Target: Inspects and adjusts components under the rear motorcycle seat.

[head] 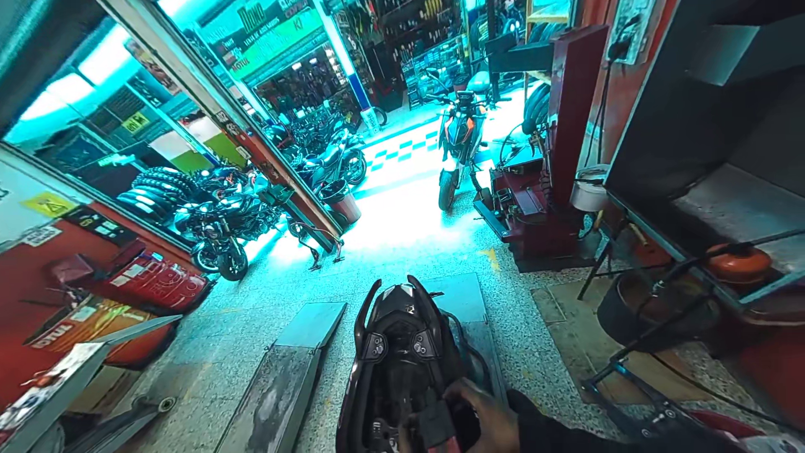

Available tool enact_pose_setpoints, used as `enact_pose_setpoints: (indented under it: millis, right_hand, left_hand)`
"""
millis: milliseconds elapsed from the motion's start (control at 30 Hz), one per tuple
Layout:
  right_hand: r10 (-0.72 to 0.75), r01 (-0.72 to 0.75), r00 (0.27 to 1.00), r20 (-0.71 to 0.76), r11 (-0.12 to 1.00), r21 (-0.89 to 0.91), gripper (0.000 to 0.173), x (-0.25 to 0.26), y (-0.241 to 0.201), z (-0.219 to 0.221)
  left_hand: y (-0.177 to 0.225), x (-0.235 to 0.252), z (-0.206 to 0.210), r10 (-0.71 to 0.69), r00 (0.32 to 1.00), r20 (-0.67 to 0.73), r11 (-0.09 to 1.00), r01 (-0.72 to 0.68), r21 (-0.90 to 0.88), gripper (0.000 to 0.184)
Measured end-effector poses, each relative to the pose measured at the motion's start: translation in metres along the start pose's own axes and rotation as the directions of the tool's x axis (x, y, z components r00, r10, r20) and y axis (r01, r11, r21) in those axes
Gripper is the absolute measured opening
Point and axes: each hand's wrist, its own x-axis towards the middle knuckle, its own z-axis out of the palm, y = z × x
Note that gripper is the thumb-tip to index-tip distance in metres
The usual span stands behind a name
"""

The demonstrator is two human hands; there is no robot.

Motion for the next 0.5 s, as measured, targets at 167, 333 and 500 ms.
enact_pose_setpoints:
  millis: [167,333,500]
  right_hand:
    - [-0.027,0.028,1.000,0.006,0.999,-0.045,0.099,0.001,0.001,-0.004]
    - [-0.022,0.021,1.000,-0.006,0.994,-0.107,0.100,-0.005,-0.018,-0.004]
    - [-0.169,0.166,0.985,-0.018,0.979,-0.120,0.100,-0.009,-0.002,0.000]
  left_hand:
    - [0.009,0.003,0.003,-0.003,1.000,-0.019,0.990,0.005,0.143,0.125]
    - [0.015,0.008,-0.002,0.094,0.995,0.015,0.980,-0.095,0.177,0.133]
    - [0.009,0.000,0.011,0.135,0.991,-0.002,0.985,-0.134,0.112,0.128]
